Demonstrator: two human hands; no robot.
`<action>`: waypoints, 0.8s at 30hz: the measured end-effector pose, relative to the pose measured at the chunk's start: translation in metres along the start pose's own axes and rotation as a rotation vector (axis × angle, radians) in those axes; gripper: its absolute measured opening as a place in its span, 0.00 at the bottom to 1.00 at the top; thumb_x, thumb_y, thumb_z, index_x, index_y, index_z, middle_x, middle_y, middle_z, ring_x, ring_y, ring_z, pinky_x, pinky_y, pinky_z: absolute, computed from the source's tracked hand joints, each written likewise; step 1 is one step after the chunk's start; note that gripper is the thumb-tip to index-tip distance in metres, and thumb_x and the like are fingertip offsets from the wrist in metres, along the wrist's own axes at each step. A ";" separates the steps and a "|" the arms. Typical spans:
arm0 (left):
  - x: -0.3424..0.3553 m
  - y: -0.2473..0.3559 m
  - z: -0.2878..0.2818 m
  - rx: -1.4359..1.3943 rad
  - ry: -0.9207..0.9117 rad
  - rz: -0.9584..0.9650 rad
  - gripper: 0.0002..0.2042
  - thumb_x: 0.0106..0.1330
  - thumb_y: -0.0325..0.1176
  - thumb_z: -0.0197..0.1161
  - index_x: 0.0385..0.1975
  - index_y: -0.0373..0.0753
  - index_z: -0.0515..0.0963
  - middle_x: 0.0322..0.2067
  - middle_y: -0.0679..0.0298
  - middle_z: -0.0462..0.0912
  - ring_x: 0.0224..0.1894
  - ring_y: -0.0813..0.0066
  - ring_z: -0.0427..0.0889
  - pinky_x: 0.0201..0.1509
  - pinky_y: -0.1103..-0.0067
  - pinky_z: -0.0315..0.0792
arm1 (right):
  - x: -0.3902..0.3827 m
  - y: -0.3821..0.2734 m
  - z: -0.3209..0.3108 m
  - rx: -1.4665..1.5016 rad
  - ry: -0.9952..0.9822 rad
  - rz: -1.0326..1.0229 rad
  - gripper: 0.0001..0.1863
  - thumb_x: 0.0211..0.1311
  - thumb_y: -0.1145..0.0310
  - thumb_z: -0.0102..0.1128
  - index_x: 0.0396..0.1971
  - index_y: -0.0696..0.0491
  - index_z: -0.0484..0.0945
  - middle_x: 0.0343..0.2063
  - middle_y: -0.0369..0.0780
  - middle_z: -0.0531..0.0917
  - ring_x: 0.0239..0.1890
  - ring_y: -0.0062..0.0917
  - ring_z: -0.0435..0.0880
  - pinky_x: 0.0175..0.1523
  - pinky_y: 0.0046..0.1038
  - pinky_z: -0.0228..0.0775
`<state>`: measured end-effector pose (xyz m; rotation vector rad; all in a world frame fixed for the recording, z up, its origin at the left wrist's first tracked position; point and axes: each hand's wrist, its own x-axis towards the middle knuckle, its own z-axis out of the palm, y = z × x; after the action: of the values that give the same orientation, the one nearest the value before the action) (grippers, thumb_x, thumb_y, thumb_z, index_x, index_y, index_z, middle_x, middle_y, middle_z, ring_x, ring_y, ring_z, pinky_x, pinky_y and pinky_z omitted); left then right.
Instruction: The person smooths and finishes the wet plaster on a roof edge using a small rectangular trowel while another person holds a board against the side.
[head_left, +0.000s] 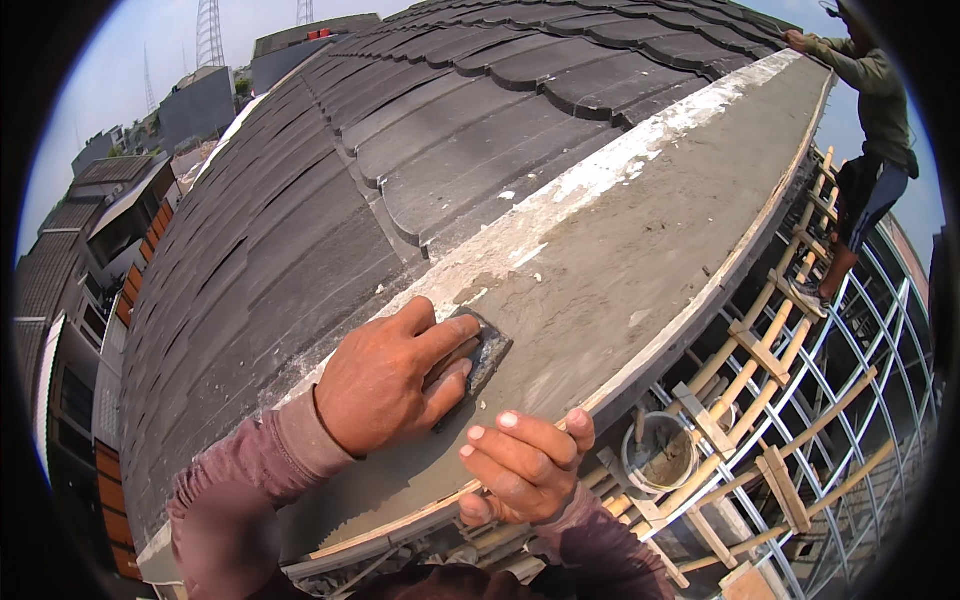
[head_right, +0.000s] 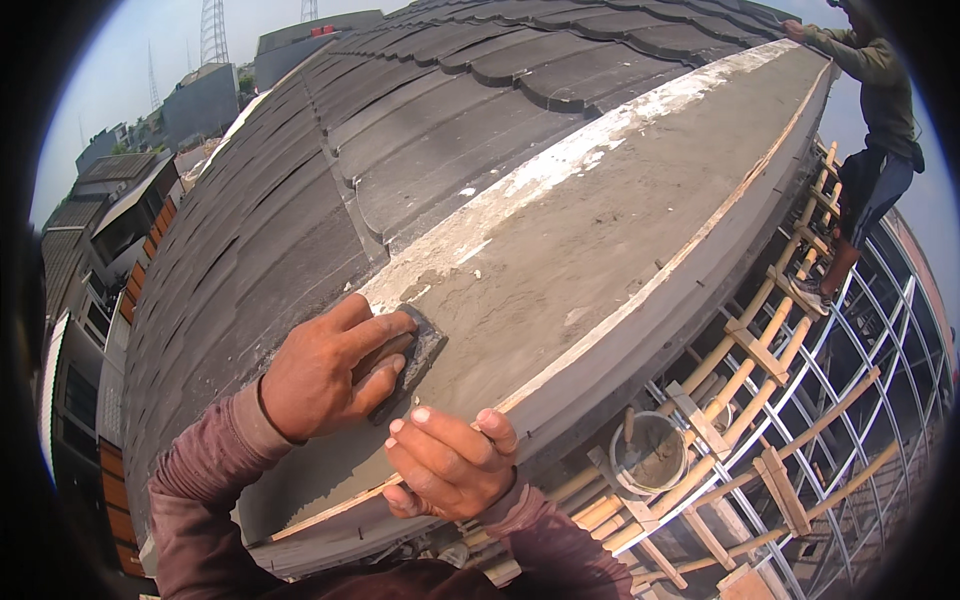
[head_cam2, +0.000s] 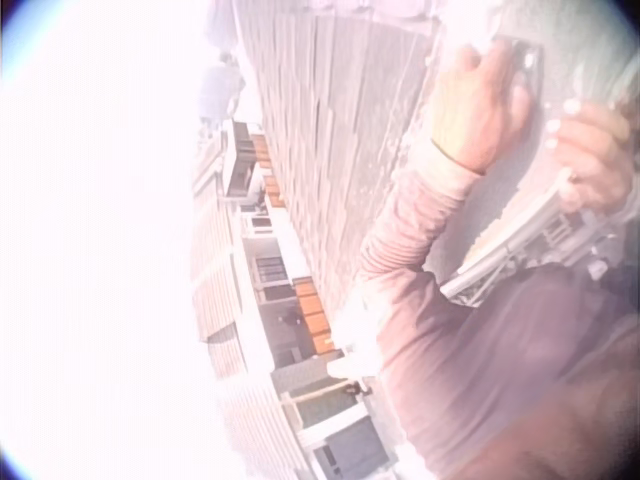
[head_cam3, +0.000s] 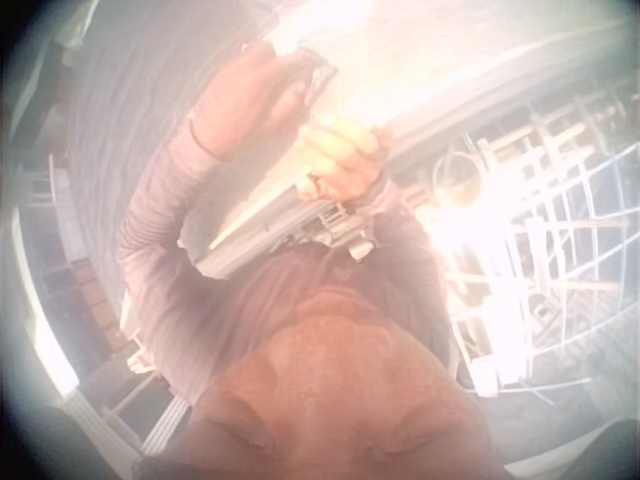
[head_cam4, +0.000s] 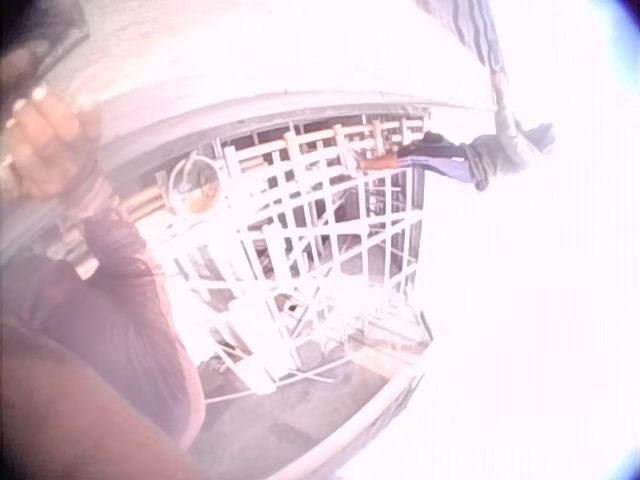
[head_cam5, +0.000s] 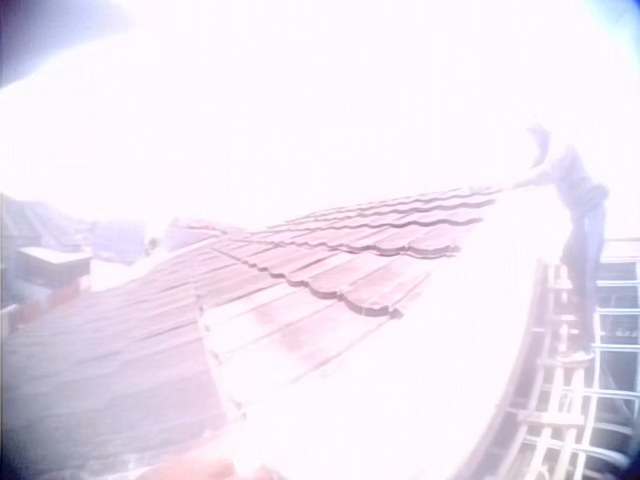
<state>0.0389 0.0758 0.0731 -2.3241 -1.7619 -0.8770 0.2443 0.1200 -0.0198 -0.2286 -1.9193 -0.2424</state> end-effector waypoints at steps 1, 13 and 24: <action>-0.006 -0.002 -0.003 -0.047 -0.039 -0.080 0.18 0.65 0.31 0.65 0.55 0.37 0.82 0.36 0.53 0.76 0.33 0.51 0.81 0.41 0.63 0.77 | -0.001 0.001 0.000 0.000 -0.002 0.012 0.16 0.73 0.46 0.55 0.38 0.39 0.86 0.43 0.25 0.87 0.59 0.19 0.80 0.82 0.42 0.44; -0.006 -0.013 -0.002 -0.014 0.001 -0.132 0.18 0.66 0.31 0.66 0.55 0.37 0.82 0.34 0.53 0.75 0.32 0.55 0.79 0.39 0.64 0.75 | -0.002 -0.001 0.003 0.012 0.026 0.021 0.16 0.74 0.46 0.54 0.38 0.39 0.86 0.42 0.25 0.87 0.59 0.20 0.81 0.83 0.42 0.43; -0.014 -0.012 -0.002 0.000 0.023 -0.168 0.18 0.66 0.31 0.66 0.56 0.37 0.83 0.34 0.53 0.75 0.32 0.54 0.81 0.39 0.64 0.75 | -0.004 0.000 0.004 0.016 0.029 -0.002 0.17 0.74 0.46 0.53 0.38 0.39 0.86 0.43 0.25 0.88 0.59 0.19 0.80 0.83 0.42 0.44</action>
<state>0.0251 0.0668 0.0643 -2.1818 -1.9702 -0.9224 0.2418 0.1209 -0.0250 -0.2117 -1.8924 -0.2305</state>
